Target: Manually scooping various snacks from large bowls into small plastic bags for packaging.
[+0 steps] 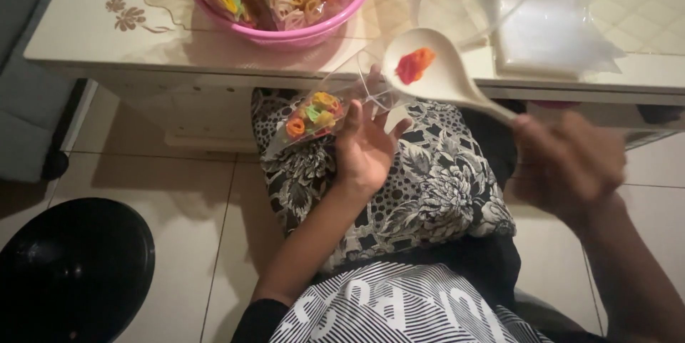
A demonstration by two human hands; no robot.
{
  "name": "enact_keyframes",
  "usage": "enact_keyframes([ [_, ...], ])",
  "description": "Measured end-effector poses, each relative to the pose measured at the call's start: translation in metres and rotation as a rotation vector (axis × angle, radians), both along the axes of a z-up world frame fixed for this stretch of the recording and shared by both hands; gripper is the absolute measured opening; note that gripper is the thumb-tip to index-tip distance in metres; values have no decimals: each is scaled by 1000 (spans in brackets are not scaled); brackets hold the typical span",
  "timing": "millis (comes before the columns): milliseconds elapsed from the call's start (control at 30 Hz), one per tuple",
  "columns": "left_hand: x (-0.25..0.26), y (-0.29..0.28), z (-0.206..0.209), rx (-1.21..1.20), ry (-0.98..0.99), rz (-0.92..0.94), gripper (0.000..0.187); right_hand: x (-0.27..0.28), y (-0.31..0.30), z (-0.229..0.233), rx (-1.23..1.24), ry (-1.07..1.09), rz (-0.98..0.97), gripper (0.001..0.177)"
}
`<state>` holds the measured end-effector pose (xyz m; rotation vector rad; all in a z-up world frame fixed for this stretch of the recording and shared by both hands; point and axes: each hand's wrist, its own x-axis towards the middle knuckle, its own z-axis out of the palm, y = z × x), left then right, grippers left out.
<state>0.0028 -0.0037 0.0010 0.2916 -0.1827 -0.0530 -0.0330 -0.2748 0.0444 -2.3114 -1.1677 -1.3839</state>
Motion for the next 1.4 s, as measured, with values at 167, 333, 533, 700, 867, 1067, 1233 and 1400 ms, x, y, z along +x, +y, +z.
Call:
enact_keyframes([
  [167, 1, 3, 2, 79, -98, 28, 59, -6, 13, 15, -445, -271, -176, 17],
  [333, 1, 9, 12, 68, -50, 39, 84, 13, -1, 18, -364, -360, -118, 37],
  [533, 4, 9, 15, 16, -23, 36, 72, 24, 18, 55, 139, 206, -337, 15],
  [700, 3, 7, 19, 89, -25, 27, 84, 123, -10, 32, 104, 308, -318, 18],
  [867, 2, 6, 8, 58, -22, 17, 69, 188, 4, 29, 58, 226, -334, 23],
  [1067, 4, 6, -1, 99, -6, 20, 66, 221, 20, 20, 76, 152, -346, 18],
  [1233, 5, 4, -4, 88, -15, 20, 71, 228, 44, 26, -12, 42, -396, 25],
  [1400, 5, -1, 0, 141, 93, 16, 53, 224, 53, 25, 14, 30, -386, 32],
])
